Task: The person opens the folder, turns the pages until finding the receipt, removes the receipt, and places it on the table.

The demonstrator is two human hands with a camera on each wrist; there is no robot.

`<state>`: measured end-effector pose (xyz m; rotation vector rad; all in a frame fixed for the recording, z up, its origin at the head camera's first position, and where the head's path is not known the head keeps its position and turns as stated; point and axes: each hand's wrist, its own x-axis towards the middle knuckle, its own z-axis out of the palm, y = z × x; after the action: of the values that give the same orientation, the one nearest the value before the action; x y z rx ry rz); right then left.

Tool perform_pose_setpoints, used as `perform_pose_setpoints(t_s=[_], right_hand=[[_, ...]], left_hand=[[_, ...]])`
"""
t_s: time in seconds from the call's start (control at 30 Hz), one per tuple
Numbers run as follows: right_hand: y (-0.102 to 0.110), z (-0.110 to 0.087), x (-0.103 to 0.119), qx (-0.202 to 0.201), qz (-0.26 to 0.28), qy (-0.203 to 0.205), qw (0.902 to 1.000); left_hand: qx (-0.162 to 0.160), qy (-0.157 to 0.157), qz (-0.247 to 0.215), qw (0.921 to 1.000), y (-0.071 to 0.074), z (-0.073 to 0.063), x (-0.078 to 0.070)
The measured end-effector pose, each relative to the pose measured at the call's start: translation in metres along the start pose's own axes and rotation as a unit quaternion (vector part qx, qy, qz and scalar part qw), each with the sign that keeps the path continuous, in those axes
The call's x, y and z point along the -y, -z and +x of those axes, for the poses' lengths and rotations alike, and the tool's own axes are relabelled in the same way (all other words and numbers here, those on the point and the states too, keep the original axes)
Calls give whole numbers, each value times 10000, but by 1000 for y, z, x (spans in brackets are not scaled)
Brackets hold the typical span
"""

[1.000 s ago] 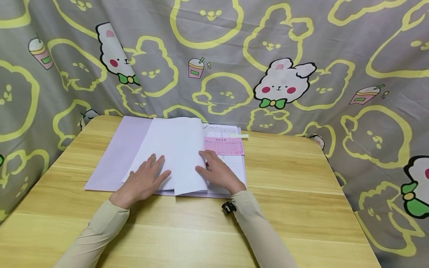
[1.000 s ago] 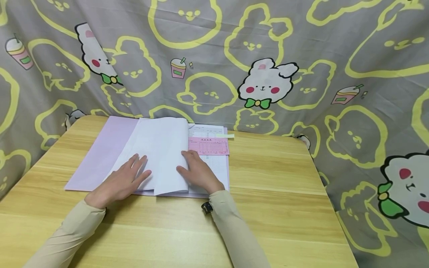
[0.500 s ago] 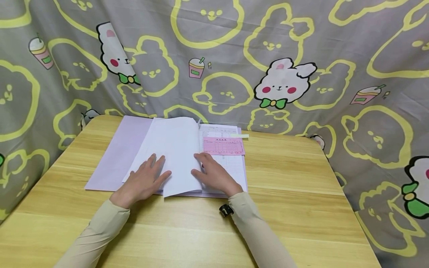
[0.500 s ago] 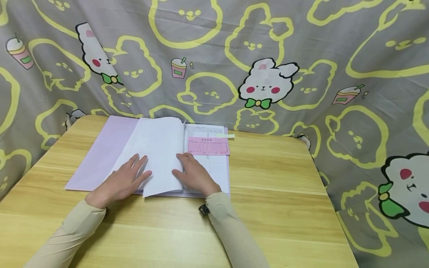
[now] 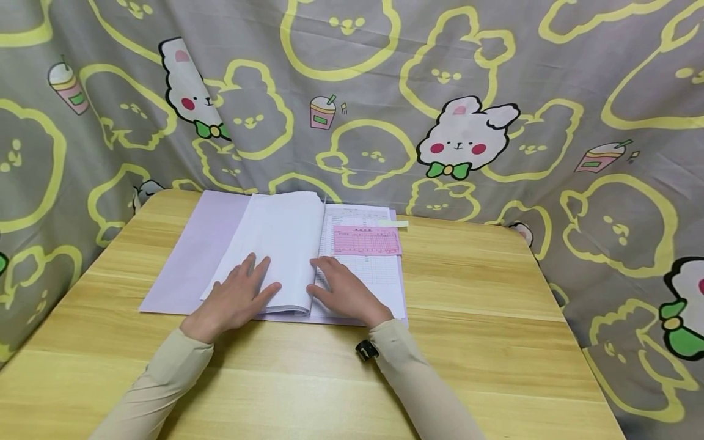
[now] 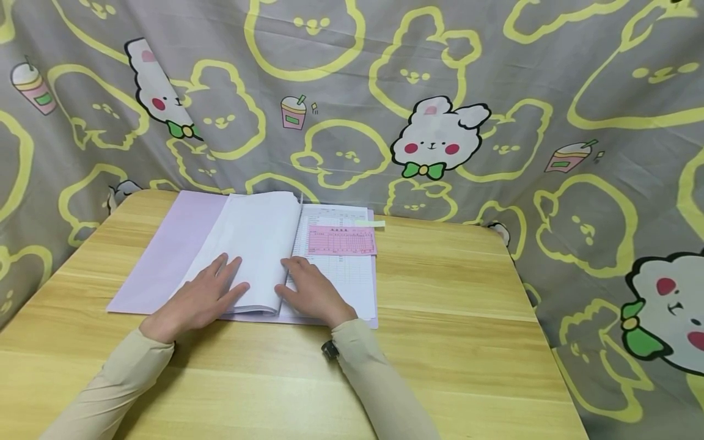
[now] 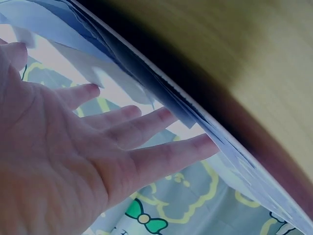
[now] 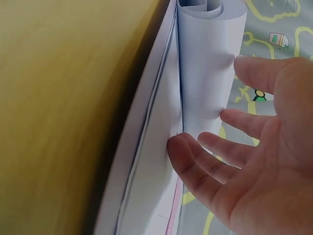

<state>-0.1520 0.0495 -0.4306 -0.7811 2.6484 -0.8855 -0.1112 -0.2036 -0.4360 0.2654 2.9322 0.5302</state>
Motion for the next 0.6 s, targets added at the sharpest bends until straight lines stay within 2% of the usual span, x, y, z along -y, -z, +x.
perform_pose_setpoints(t_s=[0.4, 0.6], right_hand=[[-3, -2, 3, 39, -251, 138, 9996], [-5, -1, 3, 132, -284, 193, 9993]], left_hand=[[33, 100, 15, 9999, -1, 1, -1], [65, 36, 142, 9999, -1, 1, -1]])
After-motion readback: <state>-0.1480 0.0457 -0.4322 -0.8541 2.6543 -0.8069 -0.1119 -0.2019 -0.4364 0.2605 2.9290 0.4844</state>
